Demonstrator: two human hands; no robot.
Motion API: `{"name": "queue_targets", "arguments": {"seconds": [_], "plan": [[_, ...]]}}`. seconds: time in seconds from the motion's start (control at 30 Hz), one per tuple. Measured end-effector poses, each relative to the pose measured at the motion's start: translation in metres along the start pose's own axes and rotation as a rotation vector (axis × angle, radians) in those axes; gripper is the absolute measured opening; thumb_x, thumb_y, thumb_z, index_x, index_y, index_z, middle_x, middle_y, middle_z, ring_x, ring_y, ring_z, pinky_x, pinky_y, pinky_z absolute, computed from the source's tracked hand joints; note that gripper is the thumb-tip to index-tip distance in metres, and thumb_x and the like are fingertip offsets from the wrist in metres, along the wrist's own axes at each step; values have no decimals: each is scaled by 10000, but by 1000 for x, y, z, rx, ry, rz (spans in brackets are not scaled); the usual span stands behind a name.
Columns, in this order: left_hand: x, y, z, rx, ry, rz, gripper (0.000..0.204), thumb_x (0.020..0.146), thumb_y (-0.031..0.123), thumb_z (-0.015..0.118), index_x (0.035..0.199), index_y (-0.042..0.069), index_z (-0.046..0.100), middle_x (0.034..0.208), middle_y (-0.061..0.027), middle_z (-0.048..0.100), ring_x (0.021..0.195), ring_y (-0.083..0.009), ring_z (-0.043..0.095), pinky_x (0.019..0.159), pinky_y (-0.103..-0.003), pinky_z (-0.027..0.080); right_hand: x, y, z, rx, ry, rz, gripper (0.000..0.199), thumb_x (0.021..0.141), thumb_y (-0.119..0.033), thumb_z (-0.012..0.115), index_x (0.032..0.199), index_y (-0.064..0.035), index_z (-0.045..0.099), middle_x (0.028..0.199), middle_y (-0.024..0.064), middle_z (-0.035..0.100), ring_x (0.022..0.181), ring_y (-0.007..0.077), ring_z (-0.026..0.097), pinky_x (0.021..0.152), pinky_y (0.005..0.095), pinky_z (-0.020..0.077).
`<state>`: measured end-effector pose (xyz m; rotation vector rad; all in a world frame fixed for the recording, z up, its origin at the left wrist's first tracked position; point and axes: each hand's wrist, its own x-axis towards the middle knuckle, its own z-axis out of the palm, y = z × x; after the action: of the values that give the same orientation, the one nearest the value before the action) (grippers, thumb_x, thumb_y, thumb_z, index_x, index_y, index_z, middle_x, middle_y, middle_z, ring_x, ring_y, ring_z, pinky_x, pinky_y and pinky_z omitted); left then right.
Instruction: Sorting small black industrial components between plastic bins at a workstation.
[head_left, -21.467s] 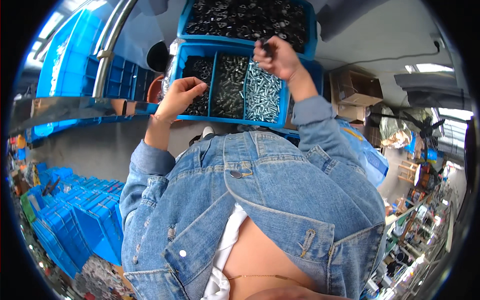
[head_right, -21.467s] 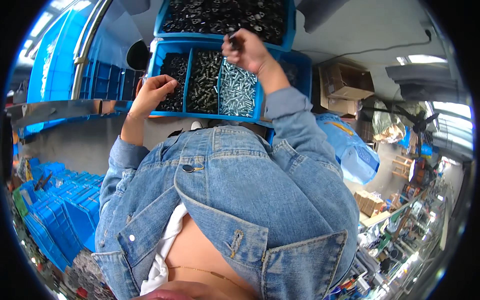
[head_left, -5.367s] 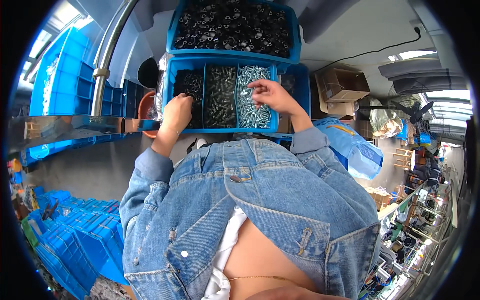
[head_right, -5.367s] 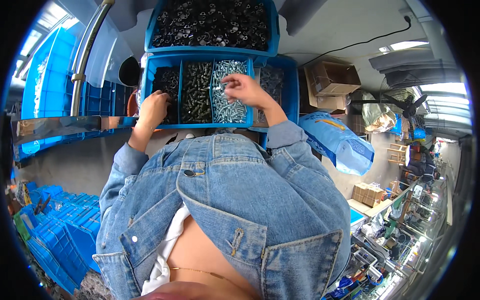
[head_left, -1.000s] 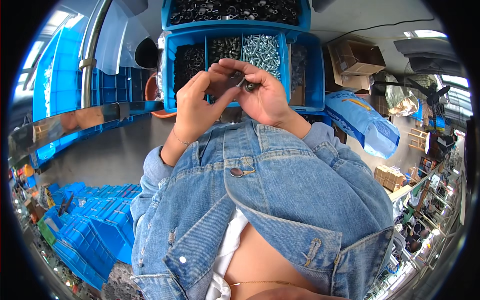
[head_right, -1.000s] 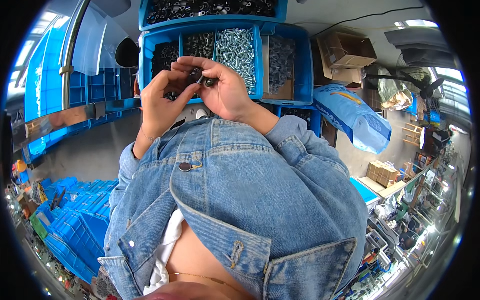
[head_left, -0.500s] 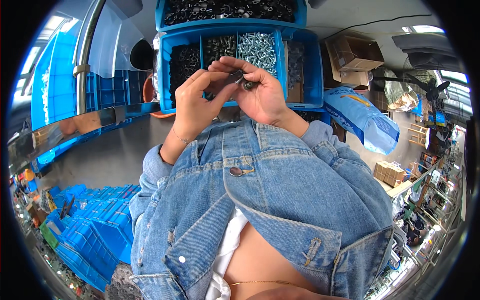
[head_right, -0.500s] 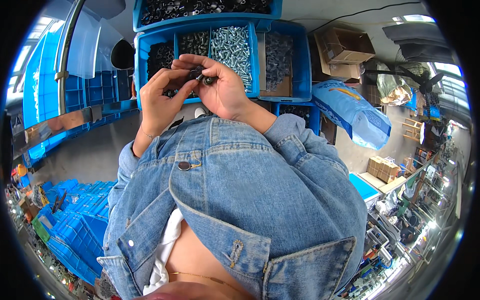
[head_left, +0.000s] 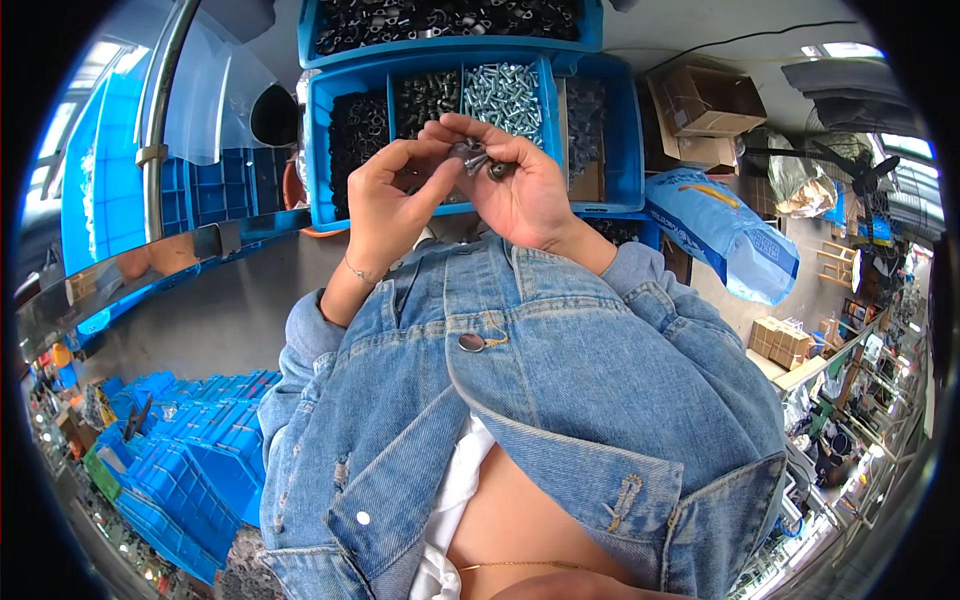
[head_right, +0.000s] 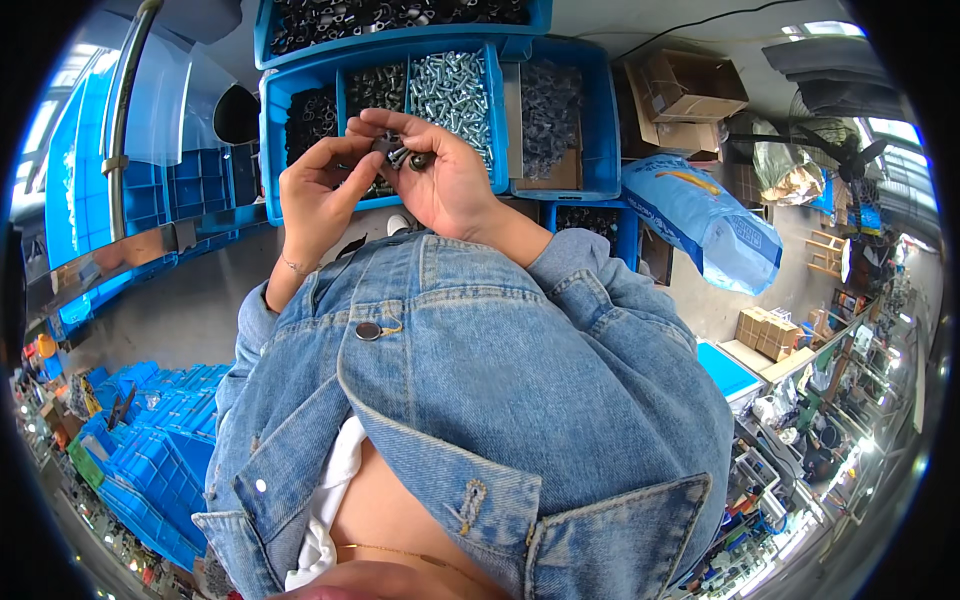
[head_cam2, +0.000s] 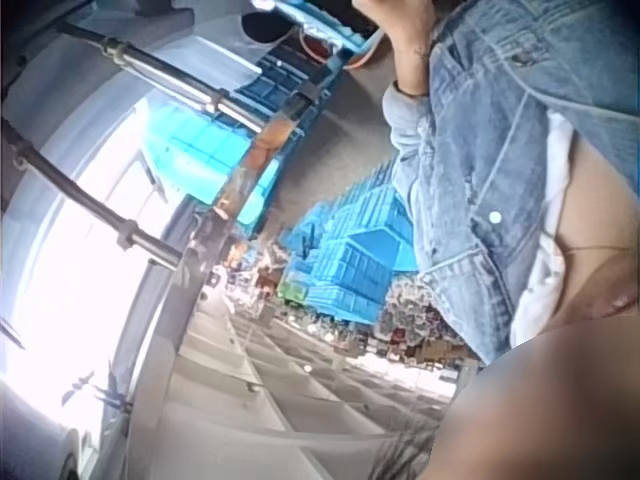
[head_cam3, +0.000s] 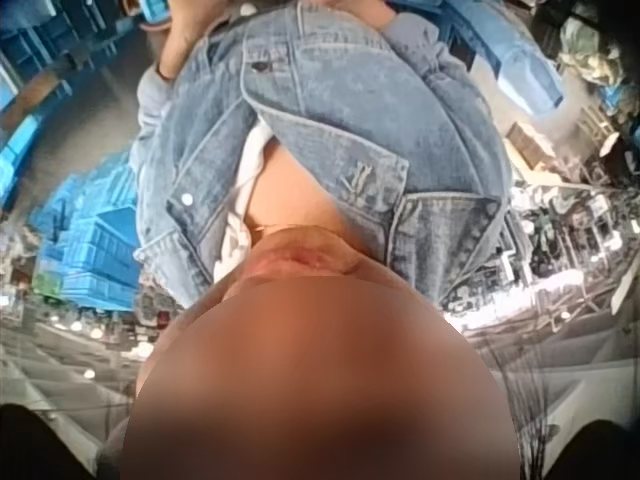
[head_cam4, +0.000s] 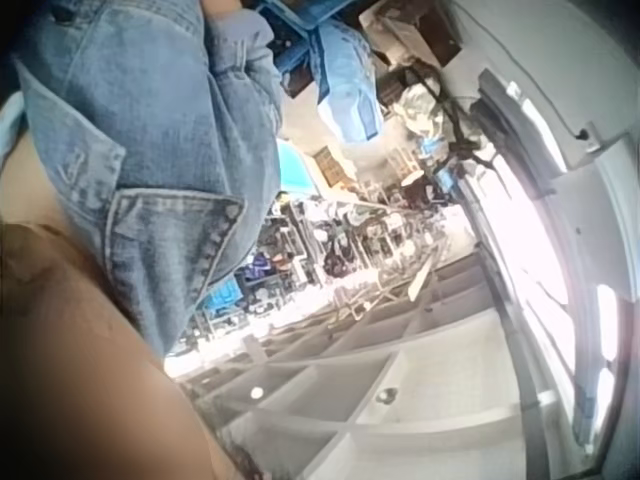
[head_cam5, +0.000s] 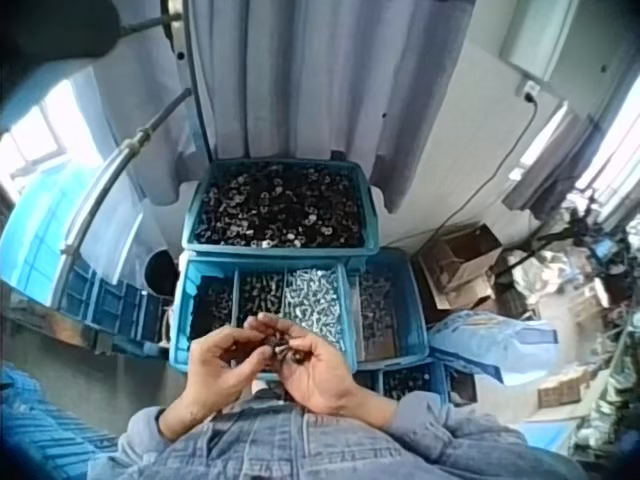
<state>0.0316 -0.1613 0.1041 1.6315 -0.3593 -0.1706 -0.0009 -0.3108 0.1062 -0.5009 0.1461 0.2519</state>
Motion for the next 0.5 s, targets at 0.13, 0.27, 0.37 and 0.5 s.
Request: {"name": "queue_targets", "arguments": {"seconds": [0.13, 0.27, 0.37, 0.5], "plan": [[0, 3, 7, 17, -15, -42, 148, 787, 41, 687, 906, -37, 645, 812, -49, 665, 721, -73, 623, 647, -206, 513, -3, -4, -2, 41, 77, 22, 496, 834, -93, 285, 1287, 79, 395, 1310, 205, 439, 1253, 298, 400, 1098, 407, 293], [2, -1, 12, -19, -19, -121, 160, 801, 63, 683, 923, -36, 652, 781, -46, 663, 699, -65, 613, 625, -197, 504, -8, -6, -10, 84, 61, 4, 428, 874, -86, 288, 1242, 49, 461, 1234, 163, 502, 1186, 236, 453, 1021, 347, 360], [2, -4, 14, -37, -24, -188, 164, 814, 79, 674, 929, -37, 656, 770, -44, 662, 684, -59, 606, 609, -190, 498, -10, -10, -9, 68, 63, 13, 427, 870, -73, 289, 1240, 47, 466, 1240, 155, 502, 1179, 230, 456, 1012, 345, 366], [5, -1, 21, -76, -32, -230, 165, 826, 98, 665, 920, -38, 659, 763, -41, 660, 665, -57, 599, 598, -183, 494, -14, -16, -14, 47, 76, 21, 486, 851, -62, 246, 1294, 93, 372, 1305, 214, 432, 1239, 271, 412, 1080, 372, 329]]}}
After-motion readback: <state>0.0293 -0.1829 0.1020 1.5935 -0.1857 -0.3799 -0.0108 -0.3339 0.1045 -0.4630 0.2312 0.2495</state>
